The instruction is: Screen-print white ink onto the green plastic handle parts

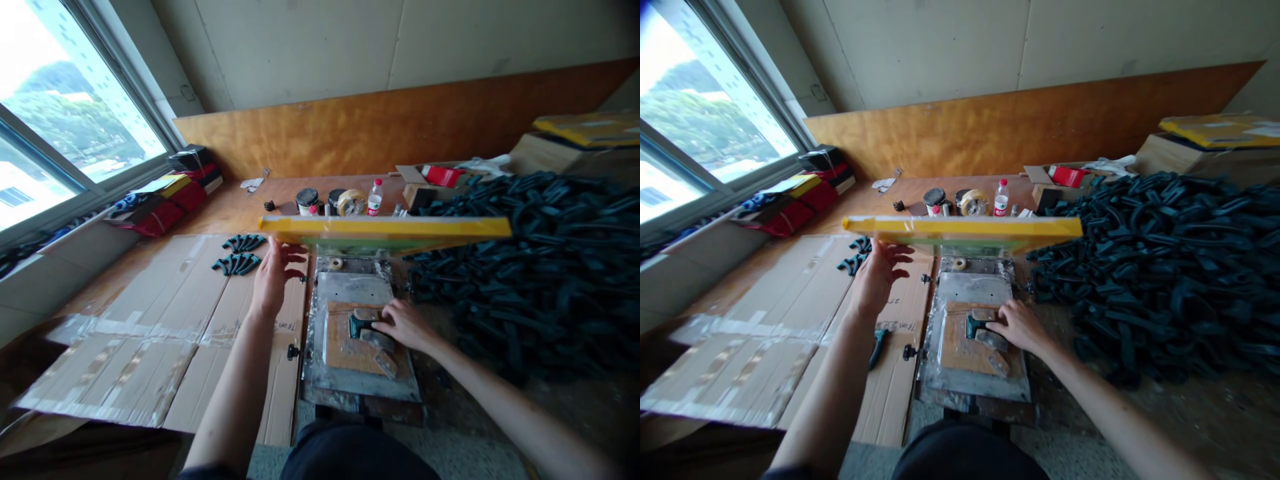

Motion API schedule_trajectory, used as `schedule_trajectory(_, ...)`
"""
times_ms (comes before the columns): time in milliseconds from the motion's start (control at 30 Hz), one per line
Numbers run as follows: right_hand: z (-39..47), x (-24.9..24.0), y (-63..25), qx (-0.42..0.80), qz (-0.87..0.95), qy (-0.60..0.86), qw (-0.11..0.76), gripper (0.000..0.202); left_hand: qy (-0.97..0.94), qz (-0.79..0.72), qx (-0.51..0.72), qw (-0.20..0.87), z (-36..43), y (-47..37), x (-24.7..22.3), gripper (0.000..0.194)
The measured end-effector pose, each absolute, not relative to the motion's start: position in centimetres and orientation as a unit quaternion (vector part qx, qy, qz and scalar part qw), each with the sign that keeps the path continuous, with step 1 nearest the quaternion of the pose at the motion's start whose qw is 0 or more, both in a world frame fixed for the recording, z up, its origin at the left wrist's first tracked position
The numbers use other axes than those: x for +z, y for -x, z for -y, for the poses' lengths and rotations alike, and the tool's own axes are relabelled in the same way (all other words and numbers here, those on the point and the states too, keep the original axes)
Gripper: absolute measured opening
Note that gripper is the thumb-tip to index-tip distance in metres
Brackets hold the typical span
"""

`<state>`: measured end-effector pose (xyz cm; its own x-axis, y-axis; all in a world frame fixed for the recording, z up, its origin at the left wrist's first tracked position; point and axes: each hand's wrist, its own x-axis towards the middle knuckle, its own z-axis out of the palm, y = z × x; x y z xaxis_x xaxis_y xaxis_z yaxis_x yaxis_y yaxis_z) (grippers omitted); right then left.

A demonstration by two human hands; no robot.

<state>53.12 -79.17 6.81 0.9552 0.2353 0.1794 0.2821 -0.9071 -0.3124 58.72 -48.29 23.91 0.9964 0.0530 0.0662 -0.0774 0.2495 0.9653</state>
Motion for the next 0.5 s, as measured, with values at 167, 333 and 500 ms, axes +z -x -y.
schedule_trajectory(167, 74.4, 6.4, -50.7, 0.020, 0.061, 0.987, 0.148, 0.011, -0.603, -0.085, 0.003, 0.793, 50.9, -55.0, 20.2, 0.059)
schedule_trajectory(333, 68.7, 8.8, -47.6, -0.066, 0.085, 0.962, 0.251, 0.007, -0.528, -0.196, -0.315, 0.764, 54.5, -46.3, 11.7, 0.058)
schedule_trajectory(500, 74.4, 9.2, -46.5, -0.024, 0.154, 0.963, 0.219, 0.020, -0.597, -0.325, -0.147, 0.719, 47.2, -46.6, 7.3, 0.055)
